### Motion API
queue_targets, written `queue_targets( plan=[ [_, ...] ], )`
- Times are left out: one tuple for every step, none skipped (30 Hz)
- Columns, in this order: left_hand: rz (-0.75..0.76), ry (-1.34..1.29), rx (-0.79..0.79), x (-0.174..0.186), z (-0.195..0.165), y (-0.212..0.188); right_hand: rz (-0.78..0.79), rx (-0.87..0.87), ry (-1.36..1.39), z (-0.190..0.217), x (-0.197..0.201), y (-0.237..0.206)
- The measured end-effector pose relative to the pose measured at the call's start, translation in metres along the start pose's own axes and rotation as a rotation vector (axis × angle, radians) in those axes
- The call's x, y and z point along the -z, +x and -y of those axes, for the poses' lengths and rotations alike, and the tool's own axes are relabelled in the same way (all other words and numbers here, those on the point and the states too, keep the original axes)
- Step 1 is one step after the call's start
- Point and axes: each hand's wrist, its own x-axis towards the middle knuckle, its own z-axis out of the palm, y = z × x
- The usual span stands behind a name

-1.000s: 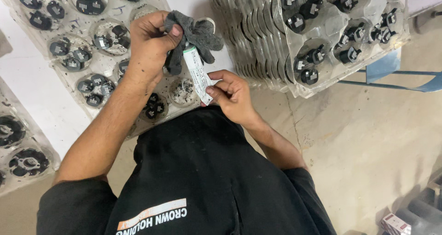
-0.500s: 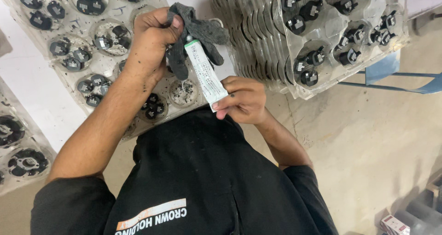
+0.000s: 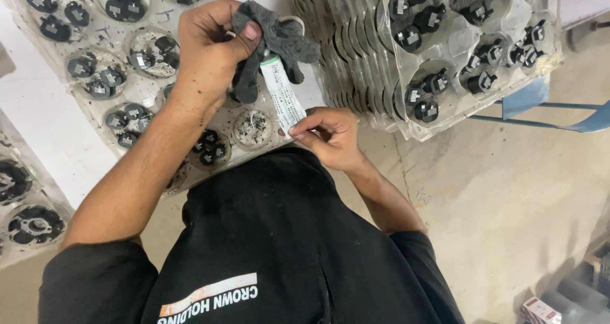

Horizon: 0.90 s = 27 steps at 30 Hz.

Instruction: The person holds a small black electrical component in one hand and an adhesive tube in the other, squeezing adhesive onto the component. They place the treated component back into a plastic tray, pick up the next one, and repeat the process for successive components, at one point wiping the tube nozzle with a cloth.

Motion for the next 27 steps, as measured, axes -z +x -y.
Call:
queue_targets(
  plan=[
    [-0.003, -0.015, 0.011, 0.002, 0.000, 0.001, 0.004, -0.025, -0.009, 0.002, 0.002, -0.002],
    [-0.008, -0.023, 0.017, 0.003, 0.000, 0.001, 0.001, -0.027, -0.036, 0.002, 0.003, -0.002],
    [-0.012, -0.032, 0.024, 0.005, 0.001, 0.001, -0.003, -0.030, -0.063, 0.003, 0.004, -0.003],
    [-0.015, -0.040, 0.032, 0.005, 0.002, 0.001, -0.008, -0.032, -0.090, 0.003, 0.004, -0.003],
    [-0.015, -0.048, 0.037, 0.005, 0.004, 0.001, -0.018, -0.020, -0.077, 0.003, 0.003, -0.003],
    [-0.015, -0.057, 0.042, 0.004, 0.006, 0.001, -0.028, -0.008, -0.063, 0.002, 0.000, -0.002],
    [-0.017, -0.064, 0.046, 0.004, 0.007, 0.001, -0.035, 0.006, -0.048, 0.003, -0.002, 0.000],
    [-0.019, -0.073, 0.059, 0.005, 0.008, 0.001, -0.039, 0.002, -0.105, 0.004, -0.004, 0.002],
    [-0.019, -0.083, 0.072, 0.005, 0.009, 0.001, -0.044, -0.002, -0.162, 0.007, -0.005, 0.004],
    [-0.021, -0.092, 0.085, 0.005, 0.009, 0.000, -0.047, -0.006, -0.218, 0.011, -0.007, 0.006],
    [-0.021, -0.104, 0.105, 0.005, 0.010, 0.000, 0.014, 0.135, -0.279, 0.017, -0.006, 0.010],
    [-0.021, -0.116, 0.125, 0.005, 0.010, 0.001, 0.077, 0.277, -0.339, 0.024, 0.000, 0.014],
    [-0.021, -0.128, 0.145, 0.004, 0.010, 0.001, 0.141, 0.418, -0.397, 0.031, 0.004, 0.019],
    [-0.019, -0.163, 0.196, 0.004, 0.010, 0.000, 0.158, 0.483, -0.451, 0.037, 0.005, 0.024],
    [-0.015, -0.198, 0.248, 0.003, 0.010, -0.001, 0.172, 0.547, -0.507, 0.043, 0.006, 0.028],
    [-0.010, -0.233, 0.300, 0.001, 0.011, -0.001, 0.187, 0.611, -0.563, 0.048, 0.007, 0.032],
    [-0.010, -0.251, 0.321, 0.000, 0.011, -0.001, 0.217, 0.640, -0.584, 0.052, 0.008, 0.034],
    [-0.010, -0.269, 0.341, -0.001, 0.011, -0.002, 0.247, 0.669, -0.605, 0.056, 0.009, 0.037],
    [-0.011, -0.288, 0.361, -0.002, 0.011, -0.002, 0.280, 0.698, -0.626, 0.059, 0.009, 0.039],
    [-0.014, -0.284, 0.374, -0.003, 0.011, -0.003, 0.289, 0.722, -0.646, 0.059, 0.009, 0.041],
    [-0.015, -0.282, 0.388, -0.004, 0.011, -0.003, 0.299, 0.744, -0.666, 0.060, 0.008, 0.042],
    [-0.017, -0.280, 0.401, -0.005, 0.011, -0.004, 0.308, 0.767, -0.687, 0.060, 0.008, 0.043],
    [-0.017, -0.286, 0.405, -0.005, 0.011, -0.004, 0.316, 0.776, -0.681, 0.059, 0.008, 0.045],
    [-0.017, -0.292, 0.408, -0.006, 0.011, -0.005, 0.324, 0.786, -0.675, 0.058, 0.009, 0.047],
    [-0.018, -0.297, 0.410, -0.007, 0.011, -0.006, 0.332, 0.797, -0.668, 0.058, 0.009, 0.048],
    [-0.015, -0.279, 0.390, -0.008, 0.011, -0.008, 0.325, 0.791, -0.653, 0.057, 0.009, 0.048],
    [-0.011, -0.259, 0.369, -0.009, 0.010, -0.010, 0.318, 0.786, -0.637, 0.057, 0.009, 0.048]
  ],
)
